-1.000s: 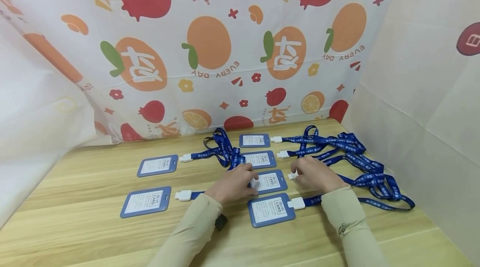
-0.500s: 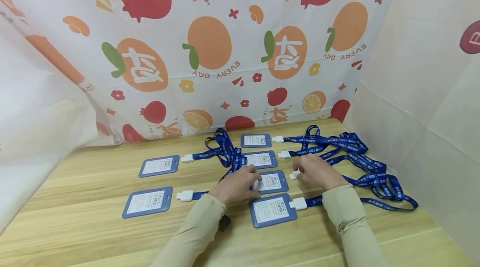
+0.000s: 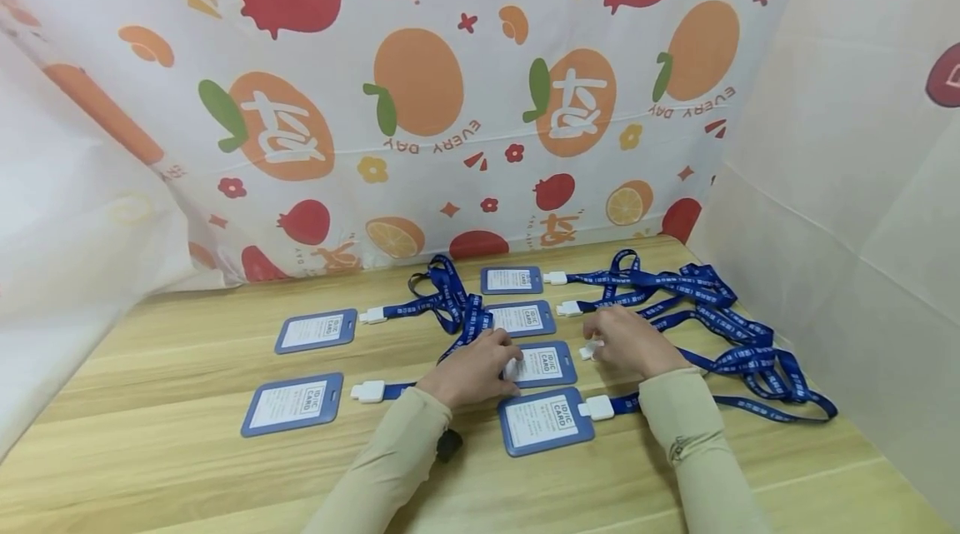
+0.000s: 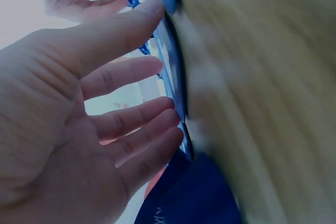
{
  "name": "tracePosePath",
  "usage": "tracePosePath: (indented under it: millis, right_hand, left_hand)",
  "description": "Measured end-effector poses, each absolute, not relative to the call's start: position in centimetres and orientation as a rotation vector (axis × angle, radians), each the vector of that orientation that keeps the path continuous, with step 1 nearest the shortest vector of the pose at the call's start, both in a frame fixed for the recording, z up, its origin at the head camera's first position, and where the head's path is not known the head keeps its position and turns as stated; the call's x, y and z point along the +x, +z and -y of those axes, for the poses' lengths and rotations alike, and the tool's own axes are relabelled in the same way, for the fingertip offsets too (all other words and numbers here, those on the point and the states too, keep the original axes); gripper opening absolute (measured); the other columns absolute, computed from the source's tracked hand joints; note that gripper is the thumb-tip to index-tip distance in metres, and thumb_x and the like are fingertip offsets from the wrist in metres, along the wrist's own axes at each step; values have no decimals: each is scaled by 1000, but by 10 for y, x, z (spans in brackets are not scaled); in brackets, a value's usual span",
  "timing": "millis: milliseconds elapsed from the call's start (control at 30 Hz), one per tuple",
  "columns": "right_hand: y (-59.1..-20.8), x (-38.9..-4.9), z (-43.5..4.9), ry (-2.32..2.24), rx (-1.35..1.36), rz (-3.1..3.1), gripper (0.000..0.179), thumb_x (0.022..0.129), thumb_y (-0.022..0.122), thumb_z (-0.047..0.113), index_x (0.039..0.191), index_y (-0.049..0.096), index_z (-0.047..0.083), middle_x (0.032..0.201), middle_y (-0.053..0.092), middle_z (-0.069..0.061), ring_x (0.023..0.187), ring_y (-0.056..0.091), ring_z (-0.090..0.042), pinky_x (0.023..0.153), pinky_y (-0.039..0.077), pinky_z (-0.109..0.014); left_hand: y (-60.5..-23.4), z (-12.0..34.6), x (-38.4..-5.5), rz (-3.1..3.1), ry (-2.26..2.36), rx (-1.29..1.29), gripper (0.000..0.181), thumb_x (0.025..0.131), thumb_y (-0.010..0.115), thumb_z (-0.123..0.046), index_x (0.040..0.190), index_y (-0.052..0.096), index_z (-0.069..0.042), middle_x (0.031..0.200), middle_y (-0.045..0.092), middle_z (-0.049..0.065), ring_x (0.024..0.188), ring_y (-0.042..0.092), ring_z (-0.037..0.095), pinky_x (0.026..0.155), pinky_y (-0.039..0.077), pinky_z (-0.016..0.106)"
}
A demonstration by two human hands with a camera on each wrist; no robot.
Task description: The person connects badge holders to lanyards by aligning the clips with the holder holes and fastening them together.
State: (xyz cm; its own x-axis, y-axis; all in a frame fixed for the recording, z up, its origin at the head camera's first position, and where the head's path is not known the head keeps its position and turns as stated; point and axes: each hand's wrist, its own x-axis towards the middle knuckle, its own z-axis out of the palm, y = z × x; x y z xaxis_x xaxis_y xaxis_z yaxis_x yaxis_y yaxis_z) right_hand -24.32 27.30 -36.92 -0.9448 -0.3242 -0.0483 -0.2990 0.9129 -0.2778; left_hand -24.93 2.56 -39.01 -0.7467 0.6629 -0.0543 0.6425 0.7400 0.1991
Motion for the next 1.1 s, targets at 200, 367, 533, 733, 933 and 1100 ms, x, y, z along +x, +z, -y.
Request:
tracePosePath:
  millis: [200,367,533,733,933,1100]
  right_hand:
    - [-379,-245,-272,-401,-441,-2968,26,85,76,-4,108,76,7,118,66,-13,112,58,-36,98,47,-55]
    - [-384,-246,-269,-369,-421,-2966,28,82,79,-6,104,75,11,116,66,-13,108,58,-35,95,49,-55]
    - [-386,-247,-267,-285,-389,-2970,29,82,79,-6,105,75,11,120,65,-14,109,59,-36,94,50,-54]
    - [-388,-251,-266,-241,-412,-2989,28,80,78,-11,103,76,6,113,67,-14,107,61,-34,93,51,-51]
    - [-389,-252,-266,-240,-454,-2992,23,82,77,-9,102,77,3,103,69,-10,102,64,-32,91,53,-48]
    - [-386,-250,-264,-266,-447,-2982,22,83,77,-6,103,76,1,103,69,-10,102,63,-32,90,53,-47]
  left_hand:
    - [-393,-26,-250,-2805,258,1049,40,90,80,-34,124,73,-14,129,59,6,112,52,22,93,52,35]
    - [-393,-25,-251,-2804,282,1035,34,92,78,-29,123,74,-16,127,59,5,109,51,23,91,52,35]
    - [-392,-25,-252,-2805,258,1060,32,93,77,-28,122,75,-16,125,59,5,108,51,22,90,52,34]
    - [-391,-23,-251,-2815,231,1068,30,92,77,-27,121,76,-16,122,60,5,105,52,21,89,52,34]
    - [-390,-23,-251,-2826,257,1082,28,89,81,-27,113,78,-13,116,64,5,101,54,20,87,52,32]
    - [-389,-24,-250,-2814,252,1067,28,89,81,-27,113,78,-13,116,63,4,102,54,20,86,52,33]
